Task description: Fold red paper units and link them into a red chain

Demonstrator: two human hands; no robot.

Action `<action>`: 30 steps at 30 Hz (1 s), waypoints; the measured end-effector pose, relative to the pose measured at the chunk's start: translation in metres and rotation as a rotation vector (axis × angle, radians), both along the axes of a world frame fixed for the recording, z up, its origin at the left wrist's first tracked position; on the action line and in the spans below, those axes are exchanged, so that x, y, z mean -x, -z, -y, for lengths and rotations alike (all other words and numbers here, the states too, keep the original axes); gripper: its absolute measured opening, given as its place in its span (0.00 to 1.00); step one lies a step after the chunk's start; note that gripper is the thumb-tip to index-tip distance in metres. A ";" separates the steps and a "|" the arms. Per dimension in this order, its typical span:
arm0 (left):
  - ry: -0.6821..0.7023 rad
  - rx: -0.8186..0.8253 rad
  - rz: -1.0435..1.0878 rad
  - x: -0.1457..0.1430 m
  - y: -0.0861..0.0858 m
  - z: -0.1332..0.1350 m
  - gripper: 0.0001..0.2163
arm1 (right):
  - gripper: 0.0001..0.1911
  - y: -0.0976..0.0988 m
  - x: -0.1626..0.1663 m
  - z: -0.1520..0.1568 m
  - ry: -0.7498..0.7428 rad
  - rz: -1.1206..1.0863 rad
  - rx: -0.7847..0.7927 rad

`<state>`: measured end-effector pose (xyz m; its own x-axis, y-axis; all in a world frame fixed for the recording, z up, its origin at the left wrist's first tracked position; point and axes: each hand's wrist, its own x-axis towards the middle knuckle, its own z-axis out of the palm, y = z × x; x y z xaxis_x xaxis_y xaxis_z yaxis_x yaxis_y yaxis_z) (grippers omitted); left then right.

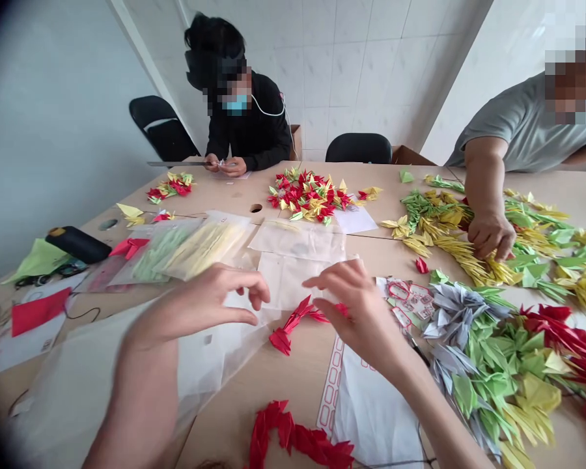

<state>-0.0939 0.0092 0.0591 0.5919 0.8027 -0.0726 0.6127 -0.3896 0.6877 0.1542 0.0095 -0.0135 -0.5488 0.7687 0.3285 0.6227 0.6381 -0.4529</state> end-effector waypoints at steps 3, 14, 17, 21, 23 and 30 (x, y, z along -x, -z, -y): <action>-0.039 0.061 -0.181 -0.003 0.057 -0.007 0.08 | 0.19 0.029 0.021 -0.002 -0.116 0.083 0.038; -0.070 0.012 -0.076 -0.011 0.124 0.008 0.11 | 0.06 0.062 0.027 -0.007 -0.130 0.113 0.051; -0.080 0.139 0.088 -0.009 0.117 -0.001 0.11 | 0.05 0.049 0.019 -0.009 -0.107 0.060 0.072; -0.105 0.281 0.298 -0.006 0.114 -0.005 0.13 | 0.06 0.040 0.009 -0.013 -0.115 -0.018 0.112; -0.136 0.354 0.372 -0.006 0.117 -0.004 0.15 | 0.06 0.040 0.006 -0.013 -0.118 -0.015 0.131; -0.266 0.497 0.590 -0.009 0.125 0.004 0.17 | 0.06 0.043 0.008 -0.012 -0.097 0.035 0.154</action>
<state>-0.0851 0.0055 -0.0659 0.4385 0.8778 -0.1930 0.1246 0.1534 0.9803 0.1460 0.0219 -0.0566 -0.6316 0.7515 0.1903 0.5790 0.6205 -0.5289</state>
